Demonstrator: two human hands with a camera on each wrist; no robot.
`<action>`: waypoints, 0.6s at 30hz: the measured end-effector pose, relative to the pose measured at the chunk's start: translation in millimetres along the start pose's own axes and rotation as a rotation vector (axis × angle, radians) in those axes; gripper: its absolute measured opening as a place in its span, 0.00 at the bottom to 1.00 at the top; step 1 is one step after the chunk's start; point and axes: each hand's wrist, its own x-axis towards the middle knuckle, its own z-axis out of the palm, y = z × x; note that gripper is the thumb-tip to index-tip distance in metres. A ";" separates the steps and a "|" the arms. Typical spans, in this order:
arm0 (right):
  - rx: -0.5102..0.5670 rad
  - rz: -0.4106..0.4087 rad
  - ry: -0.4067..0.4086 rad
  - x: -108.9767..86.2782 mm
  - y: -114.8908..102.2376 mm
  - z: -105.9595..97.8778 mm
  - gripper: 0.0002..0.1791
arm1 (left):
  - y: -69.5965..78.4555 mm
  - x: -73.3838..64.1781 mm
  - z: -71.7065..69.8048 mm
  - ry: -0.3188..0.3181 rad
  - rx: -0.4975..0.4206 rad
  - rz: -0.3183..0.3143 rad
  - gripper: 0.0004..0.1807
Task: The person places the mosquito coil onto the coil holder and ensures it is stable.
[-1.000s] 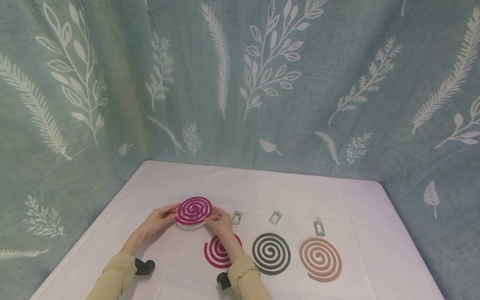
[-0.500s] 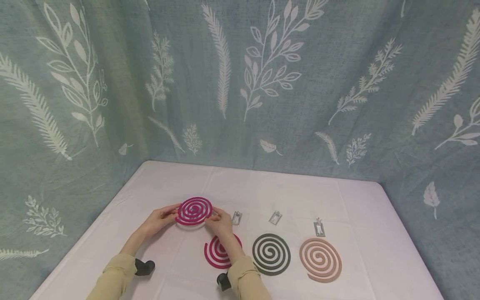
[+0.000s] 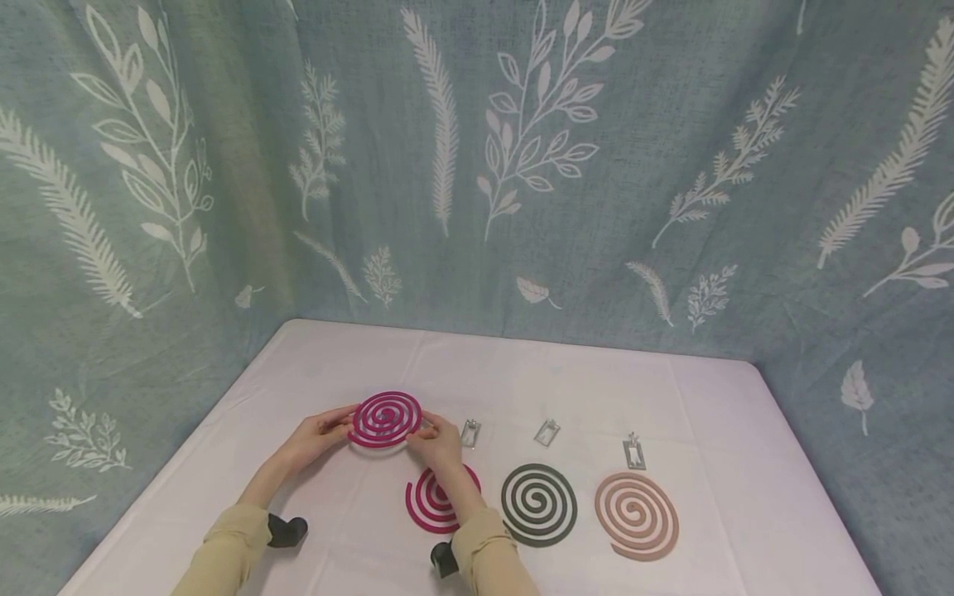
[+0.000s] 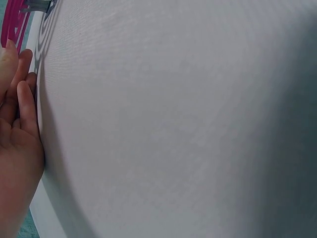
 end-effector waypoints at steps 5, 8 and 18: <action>-0.008 -0.019 -0.009 -0.1 0.7 0.2 0.30 | -1.3 1.0 -0.2 -0.001 0.011 -0.004 0.24; -0.008 -0.023 -0.012 -0.4 0.7 0.0 0.30 | -2.0 1.6 0.2 -0.001 0.007 -0.003 0.24; -0.022 -0.024 0.000 0.9 1.2 0.4 0.30 | -2.6 2.6 -0.1 -0.002 0.003 0.016 0.24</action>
